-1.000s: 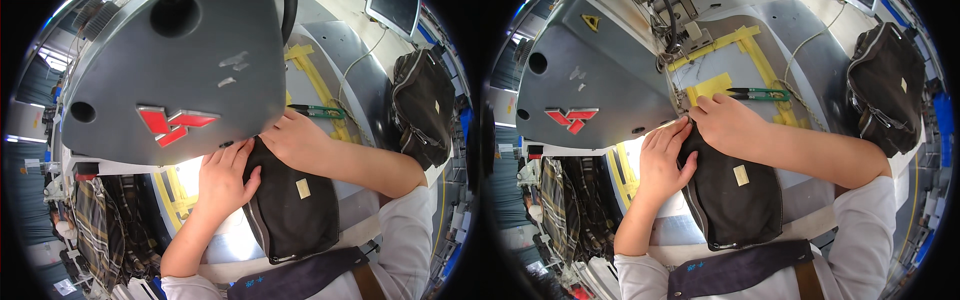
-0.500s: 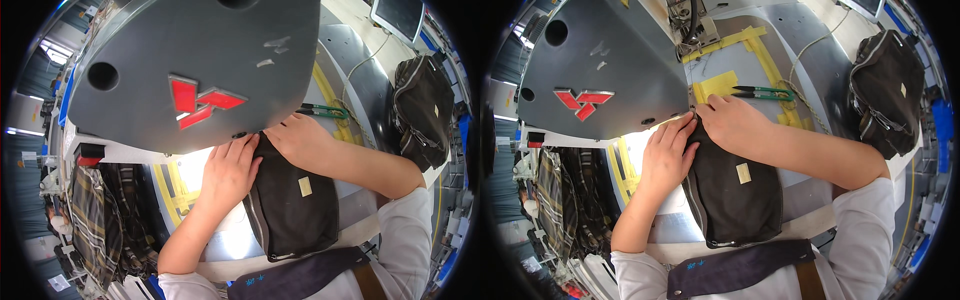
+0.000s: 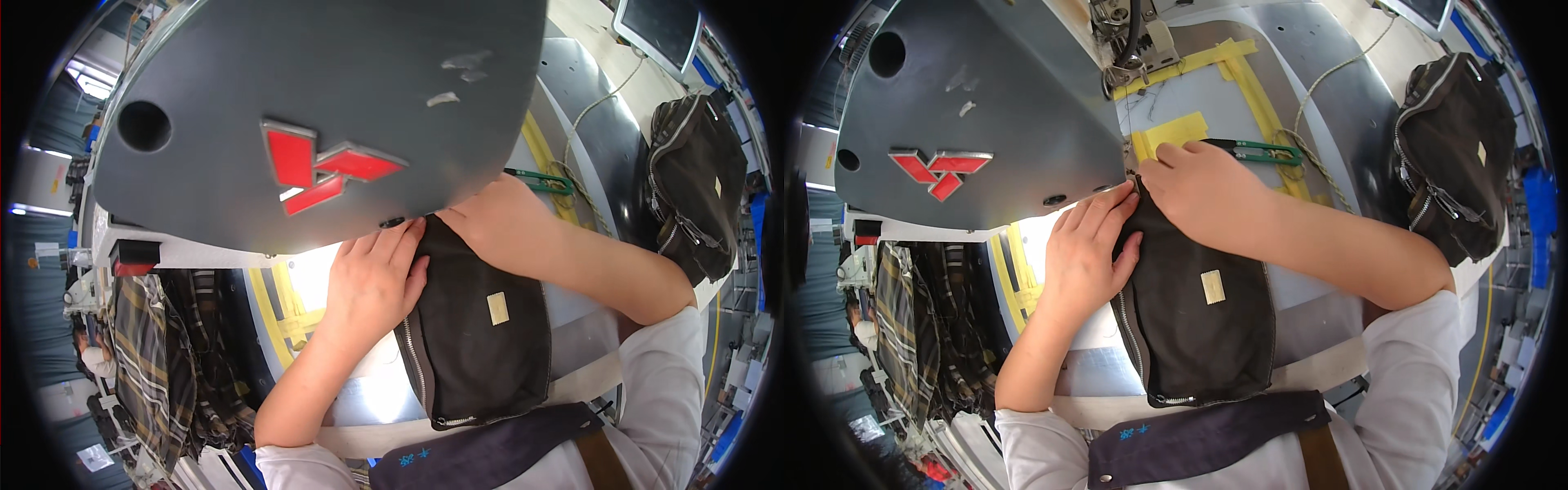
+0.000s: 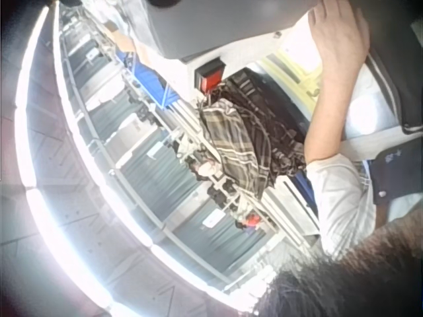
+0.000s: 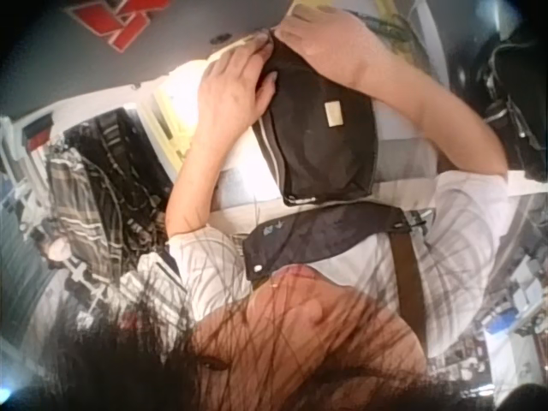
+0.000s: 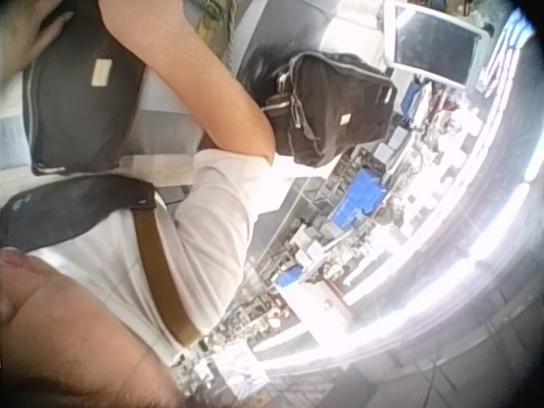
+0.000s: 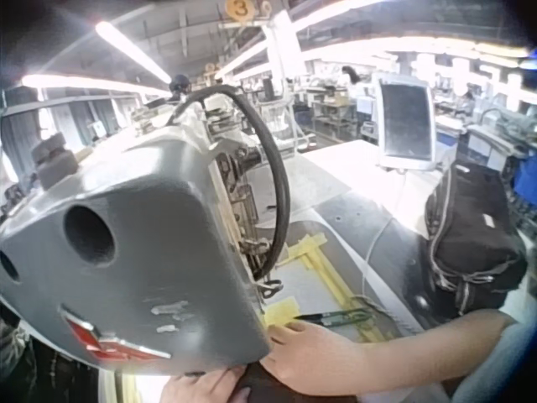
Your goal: The person aligns a zipper on a black bag and sews it using a sewing machine. They repeat this process for multiple bags, moving finished items aside and picking up new ones from a nearby stack.
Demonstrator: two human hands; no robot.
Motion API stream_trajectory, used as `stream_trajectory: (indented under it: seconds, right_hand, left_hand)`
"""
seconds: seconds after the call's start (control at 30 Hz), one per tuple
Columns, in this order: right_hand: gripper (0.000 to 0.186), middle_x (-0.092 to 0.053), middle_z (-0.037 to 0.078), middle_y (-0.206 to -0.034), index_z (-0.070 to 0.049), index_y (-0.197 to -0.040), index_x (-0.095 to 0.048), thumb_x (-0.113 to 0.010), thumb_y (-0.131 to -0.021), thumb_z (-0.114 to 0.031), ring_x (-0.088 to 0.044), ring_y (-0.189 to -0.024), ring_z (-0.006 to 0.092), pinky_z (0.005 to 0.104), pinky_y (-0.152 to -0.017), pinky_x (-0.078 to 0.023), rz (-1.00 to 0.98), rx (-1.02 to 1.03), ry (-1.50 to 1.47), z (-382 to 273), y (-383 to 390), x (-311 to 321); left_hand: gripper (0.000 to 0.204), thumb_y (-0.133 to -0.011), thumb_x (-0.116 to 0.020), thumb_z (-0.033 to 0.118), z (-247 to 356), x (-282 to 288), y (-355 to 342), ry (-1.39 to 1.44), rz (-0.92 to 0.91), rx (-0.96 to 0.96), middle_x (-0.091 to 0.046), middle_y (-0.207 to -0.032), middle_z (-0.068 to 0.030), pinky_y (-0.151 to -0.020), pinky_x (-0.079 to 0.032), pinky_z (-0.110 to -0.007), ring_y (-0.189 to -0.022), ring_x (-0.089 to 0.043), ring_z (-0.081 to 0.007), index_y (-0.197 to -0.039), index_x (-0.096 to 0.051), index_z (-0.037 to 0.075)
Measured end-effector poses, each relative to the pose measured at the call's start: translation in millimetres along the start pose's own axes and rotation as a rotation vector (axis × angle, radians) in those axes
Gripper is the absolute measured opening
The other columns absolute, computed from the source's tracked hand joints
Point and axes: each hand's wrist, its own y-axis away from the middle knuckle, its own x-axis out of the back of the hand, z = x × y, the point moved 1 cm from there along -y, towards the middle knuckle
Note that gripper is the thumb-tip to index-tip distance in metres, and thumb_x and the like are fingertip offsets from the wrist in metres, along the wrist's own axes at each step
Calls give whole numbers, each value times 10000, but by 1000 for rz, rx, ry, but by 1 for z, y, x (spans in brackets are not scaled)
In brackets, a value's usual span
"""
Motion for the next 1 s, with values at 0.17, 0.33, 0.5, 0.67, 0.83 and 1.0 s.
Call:
stream_trajectory:
  seconds: [0.17,0.33,0.5,0.67,0.83,1.0]
  right_hand:
    - [184,-556,38,-934,-29,-838,-696,-621,-730,-158,-552,-881,189,284,-702,-479,-22,85,66,1,1,-1]
    - [173,-553,32,-951,-33,-815,-703,-630,-719,-157,-549,-891,182,279,-710,-487,-88,100,94,-2,1,2]
    - [169,-554,37,-960,-33,-807,-701,-633,-714,-157,-550,-899,185,274,-715,-492,-103,103,88,-3,0,1]
    - [170,-556,44,-962,-21,-810,-695,-629,-718,-147,-553,-905,192,283,-722,-501,-92,96,63,-3,-1,2]
    - [175,-560,54,-964,-11,-819,-688,-626,-723,-144,-554,-905,195,290,-726,-506,-83,76,42,-5,0,4]
    - [182,-563,53,-970,-14,-828,-683,-627,-720,-149,-552,-906,191,283,-722,-503,-47,75,78,-7,0,2]
  left_hand:
    - [402,-742,-717,104,0,0,1,-17,7,5,-610,-1191,-80,-871,-493,-383,-1038,-611,-269,-1126,-629,20]
    - [407,-738,-723,103,1,-3,2,-10,9,25,-605,-1176,-87,-860,-498,-380,-1013,-614,-271,-1125,-626,22]
    - [417,-723,-734,98,0,-3,3,7,31,31,-612,-1164,-81,-854,-502,-378,-1005,-617,-269,-1118,-625,23]
    - [411,-723,-735,102,-1,-3,3,11,21,33,-621,-1148,-77,-862,-500,-383,-1004,-618,-268,-1112,-627,23]
    - [401,-733,-733,108,0,-1,2,-4,20,14,-623,-1150,-72,-879,-493,-397,-1012,-617,-263,-1111,-628,24]
    - [389,-742,-733,112,-1,3,2,-28,-12,12,-621,-1162,-65,-893,-482,-395,-1025,-614,-257,-1108,-632,31]
